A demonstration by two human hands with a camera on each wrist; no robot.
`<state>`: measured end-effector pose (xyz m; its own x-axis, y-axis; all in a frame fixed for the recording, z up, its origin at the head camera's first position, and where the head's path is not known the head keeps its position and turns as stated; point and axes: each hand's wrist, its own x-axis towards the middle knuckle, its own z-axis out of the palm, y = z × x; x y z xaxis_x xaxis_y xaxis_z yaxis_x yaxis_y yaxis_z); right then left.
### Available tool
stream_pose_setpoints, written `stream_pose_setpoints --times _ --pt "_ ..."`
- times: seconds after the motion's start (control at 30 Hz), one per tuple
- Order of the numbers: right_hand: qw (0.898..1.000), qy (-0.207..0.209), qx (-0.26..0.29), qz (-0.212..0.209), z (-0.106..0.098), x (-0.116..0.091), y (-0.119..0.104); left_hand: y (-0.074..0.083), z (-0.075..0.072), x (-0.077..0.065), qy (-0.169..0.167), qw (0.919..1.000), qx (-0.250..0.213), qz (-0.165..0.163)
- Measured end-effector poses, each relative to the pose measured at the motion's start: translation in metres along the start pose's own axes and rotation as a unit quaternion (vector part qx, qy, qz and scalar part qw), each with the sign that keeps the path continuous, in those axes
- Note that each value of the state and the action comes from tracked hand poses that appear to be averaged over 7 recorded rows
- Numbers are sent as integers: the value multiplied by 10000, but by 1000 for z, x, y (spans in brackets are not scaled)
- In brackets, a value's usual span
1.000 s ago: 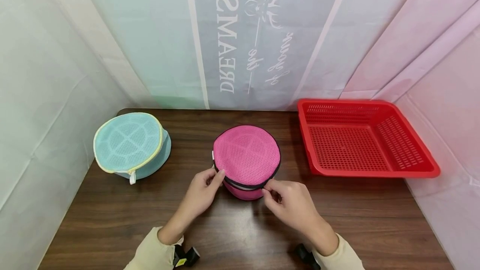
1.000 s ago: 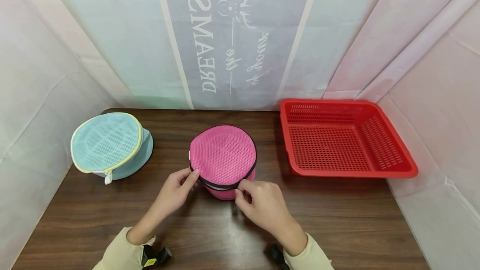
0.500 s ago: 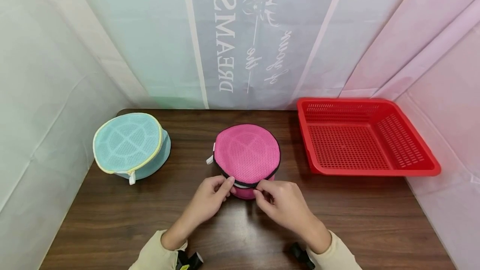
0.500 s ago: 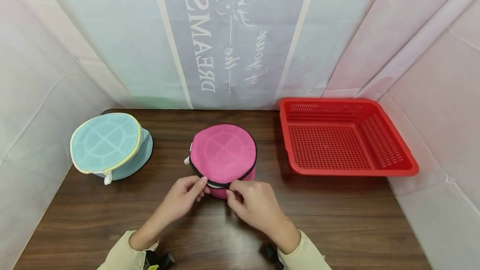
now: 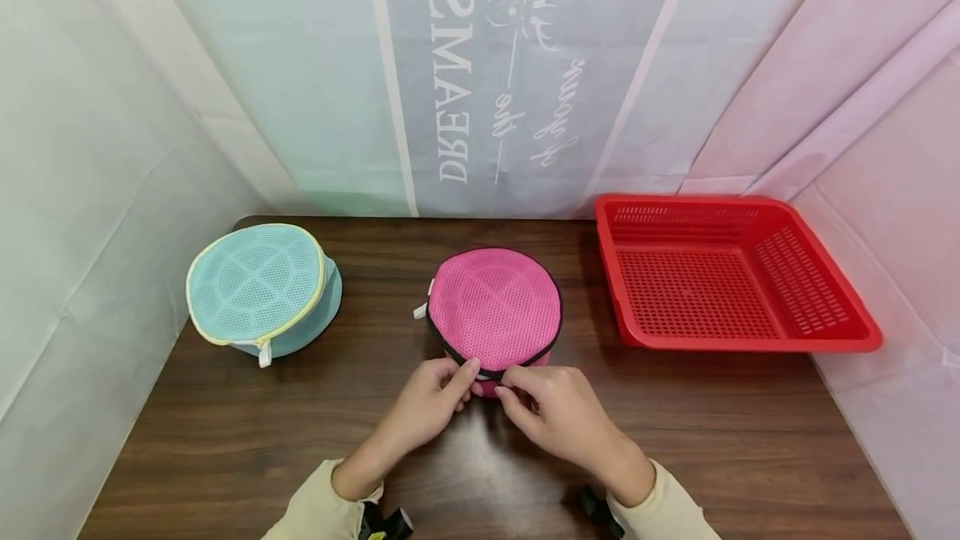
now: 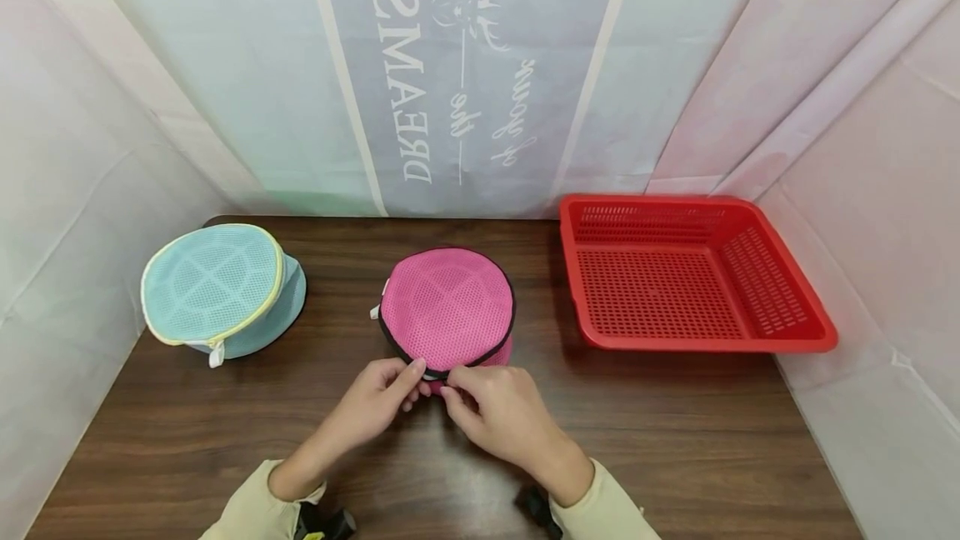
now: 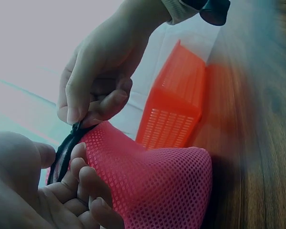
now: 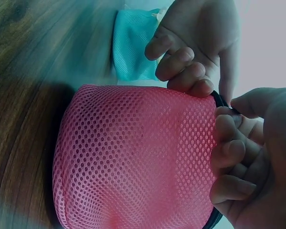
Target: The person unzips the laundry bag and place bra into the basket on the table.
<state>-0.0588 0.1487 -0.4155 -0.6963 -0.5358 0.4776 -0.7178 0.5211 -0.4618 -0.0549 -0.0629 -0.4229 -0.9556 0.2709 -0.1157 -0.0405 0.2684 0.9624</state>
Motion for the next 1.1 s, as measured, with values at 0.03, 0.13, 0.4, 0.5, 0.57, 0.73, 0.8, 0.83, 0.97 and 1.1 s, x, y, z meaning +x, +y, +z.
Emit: stream_pose_setpoints --times 0.03,0.13,0.4,0.5,0.57,0.73,0.8,0.83,0.97,1.1 --pt "10000 -14 3 -22 0 0 0 0 0 0 7 10000 -26 -13" --pt "10000 -59 -9 -74 0 0 0 0 1 0 22 9999 -98 -48" --pt "9996 -157 -142 -172 1 2 -1 -1 2 -1 -91 9996 -254 -127" --pt "9995 -172 -162 -197 2 2 -1 -1 2 -1 -92 9995 -284 -133" --pt "9995 -182 -159 -202 2 2 -1 0 1 -1 -79 9994 -309 -151" --pt "9994 -200 -184 -222 2 2 0 -1 2 -1 -39 9990 -405 -194" --pt "9992 -160 -251 -252 2 2 0 -2 3 -1 -39 9989 -429 -174" --pt "9991 -139 -290 -267 2 2 0 -2 3 -1 -43 9989 -445 -166" --pt "9987 -73 -400 -307 2 3 0 -3 3 -1 -61 9989 -443 -148" --pt "9987 -49 -416 -303 2 2 0 -3 3 -1 -59 9988 -460 -182"
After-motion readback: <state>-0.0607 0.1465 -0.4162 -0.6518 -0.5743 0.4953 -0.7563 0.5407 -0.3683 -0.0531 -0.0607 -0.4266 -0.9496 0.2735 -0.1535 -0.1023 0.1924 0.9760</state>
